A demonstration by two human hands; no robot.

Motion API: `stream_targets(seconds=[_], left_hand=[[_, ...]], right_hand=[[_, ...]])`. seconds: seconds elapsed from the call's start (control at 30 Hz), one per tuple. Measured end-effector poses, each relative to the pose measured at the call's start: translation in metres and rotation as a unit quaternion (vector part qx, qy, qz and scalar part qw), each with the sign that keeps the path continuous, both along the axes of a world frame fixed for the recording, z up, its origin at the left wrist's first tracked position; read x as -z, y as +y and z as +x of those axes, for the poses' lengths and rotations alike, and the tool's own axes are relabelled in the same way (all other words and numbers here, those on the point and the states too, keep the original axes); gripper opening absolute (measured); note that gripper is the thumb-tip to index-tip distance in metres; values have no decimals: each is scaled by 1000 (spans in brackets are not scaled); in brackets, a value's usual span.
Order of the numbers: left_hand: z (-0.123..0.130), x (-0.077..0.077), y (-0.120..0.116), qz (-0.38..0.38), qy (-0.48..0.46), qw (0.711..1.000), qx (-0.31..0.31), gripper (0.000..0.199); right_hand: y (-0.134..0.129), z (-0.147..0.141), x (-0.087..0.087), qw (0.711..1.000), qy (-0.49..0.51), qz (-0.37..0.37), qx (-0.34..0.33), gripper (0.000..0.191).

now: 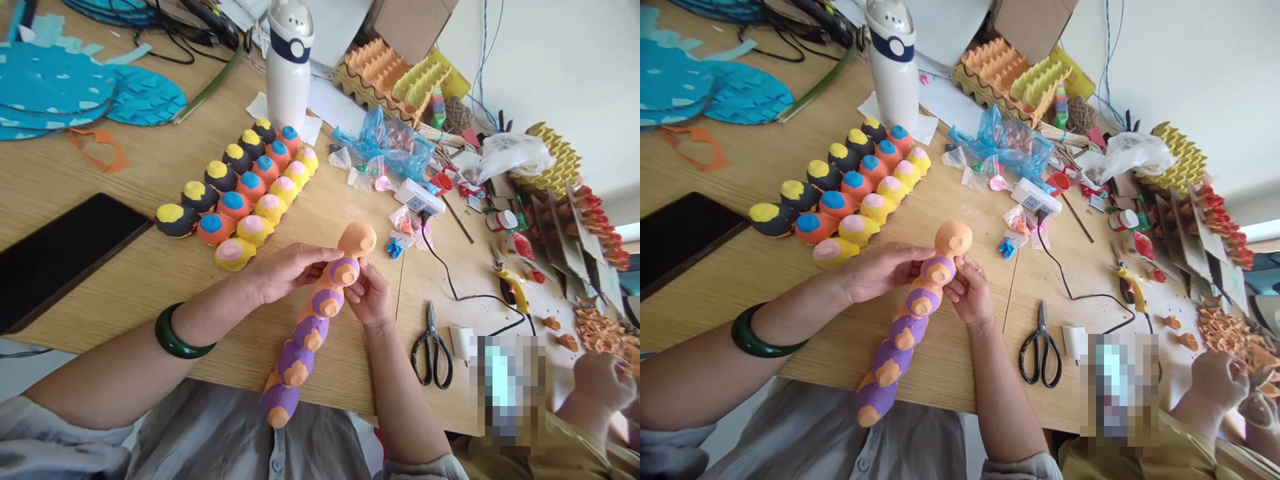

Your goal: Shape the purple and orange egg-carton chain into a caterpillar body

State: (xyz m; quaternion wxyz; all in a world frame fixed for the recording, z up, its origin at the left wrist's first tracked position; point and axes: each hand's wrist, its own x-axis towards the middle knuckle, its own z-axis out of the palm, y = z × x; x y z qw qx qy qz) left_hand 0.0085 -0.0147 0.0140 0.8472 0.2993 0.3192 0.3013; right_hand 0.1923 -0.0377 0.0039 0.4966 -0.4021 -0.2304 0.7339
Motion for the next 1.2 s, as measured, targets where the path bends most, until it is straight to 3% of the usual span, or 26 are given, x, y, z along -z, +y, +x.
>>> stream_targets(seconds=[0.37, 0.73, 0.83, 1.0, 1.1, 1.2], left_hand=[[-1, -6, -3, 75, -33, 996, 32, 32], [-1, -14, -6, 181, 14, 983, 28, 21], [-1, -13, -6, 169, 12, 985, 33, 24], [0, -7, -5, 85, -36, 995, 32, 33], [1, -4, -5, 60, -21, 998, 7, 35], [1, -4, -3, 57, -11, 998, 22, 36]], right_hand=[[0, -1, 6, 1000, -4, -2, -2, 46], [0, 2, 9, 1000, -22, -4, 14, 44], [0, 0, 6, 1000, -23, 8, 13, 47], [-3, -2, -2, 999, -44, 29, -2, 46], [-4, -3, -4, 998, -46, 39, -10, 42], [-4, -5, -4, 998, -44, 49, -14, 43]])
